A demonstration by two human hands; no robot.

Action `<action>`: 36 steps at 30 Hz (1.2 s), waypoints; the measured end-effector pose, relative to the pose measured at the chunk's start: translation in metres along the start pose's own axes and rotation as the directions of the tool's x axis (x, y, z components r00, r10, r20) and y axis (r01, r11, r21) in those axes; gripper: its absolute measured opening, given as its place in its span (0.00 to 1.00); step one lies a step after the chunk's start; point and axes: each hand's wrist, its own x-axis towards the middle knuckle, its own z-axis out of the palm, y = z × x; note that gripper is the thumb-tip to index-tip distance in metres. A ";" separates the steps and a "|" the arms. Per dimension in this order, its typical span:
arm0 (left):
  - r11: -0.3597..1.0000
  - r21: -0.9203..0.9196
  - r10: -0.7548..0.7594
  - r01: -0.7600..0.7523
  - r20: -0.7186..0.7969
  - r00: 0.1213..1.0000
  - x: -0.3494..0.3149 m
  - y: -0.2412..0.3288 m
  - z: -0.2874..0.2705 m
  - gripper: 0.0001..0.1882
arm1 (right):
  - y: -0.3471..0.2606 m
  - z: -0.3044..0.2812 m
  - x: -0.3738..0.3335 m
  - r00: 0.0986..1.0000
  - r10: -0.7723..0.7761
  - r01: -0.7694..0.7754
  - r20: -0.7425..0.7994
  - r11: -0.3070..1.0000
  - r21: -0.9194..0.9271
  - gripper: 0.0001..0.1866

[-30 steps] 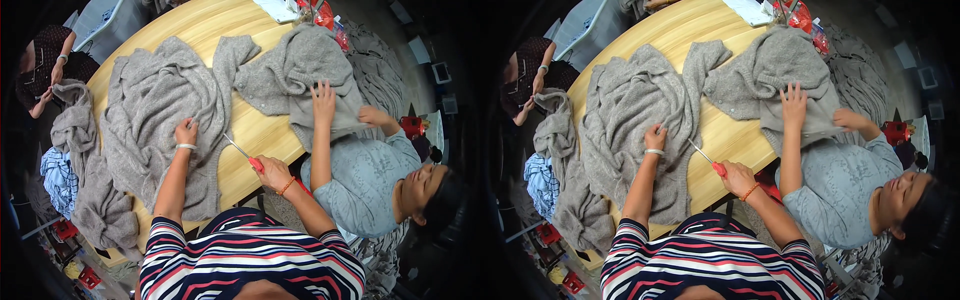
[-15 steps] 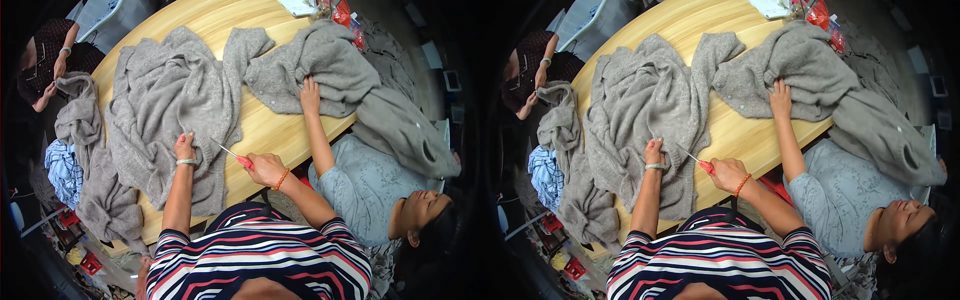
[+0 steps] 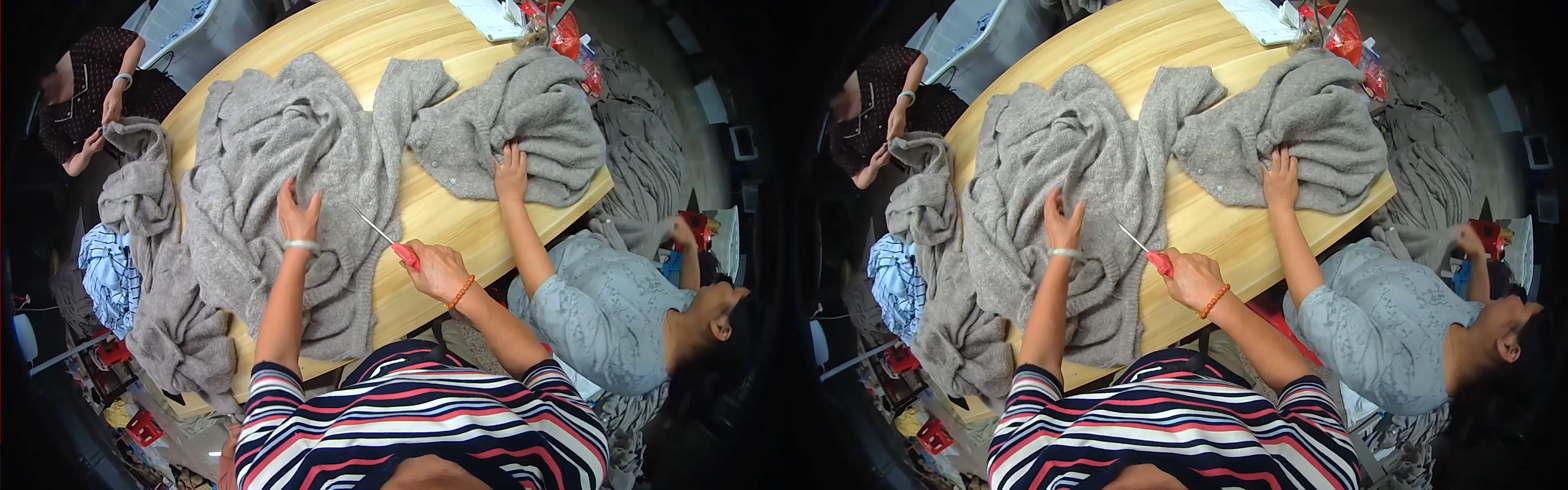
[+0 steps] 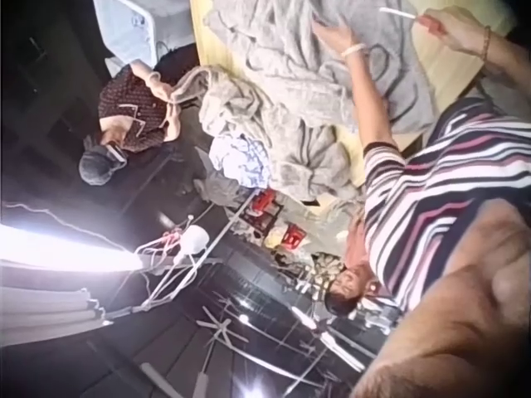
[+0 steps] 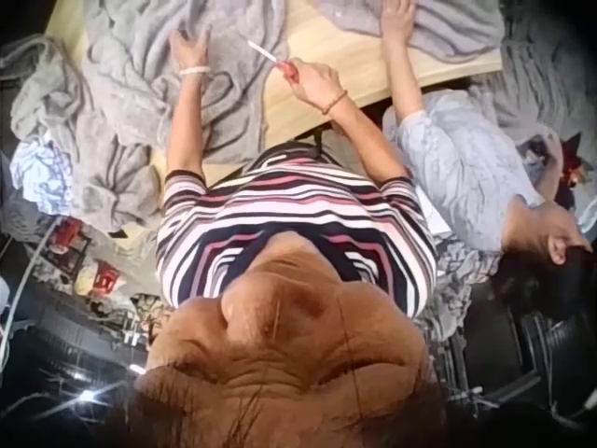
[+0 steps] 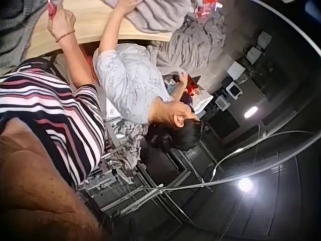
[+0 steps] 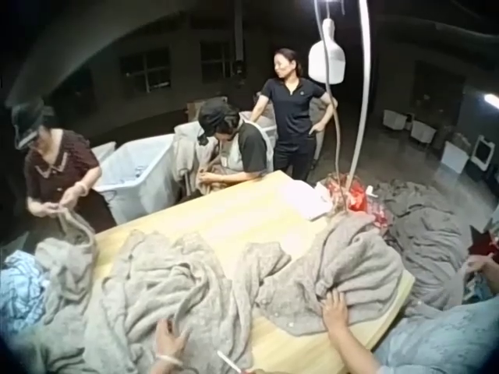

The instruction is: Trimming excess material or threads from grey knitted sweaters using scissors.

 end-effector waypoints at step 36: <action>0.346 -0.680 -0.403 0.646 0.514 0.757 0.005 -0.030 0.019 0.02 | -0.033 -0.015 0.043 0.991 -0.053 0.052 0.121 0.999 0.012 0.13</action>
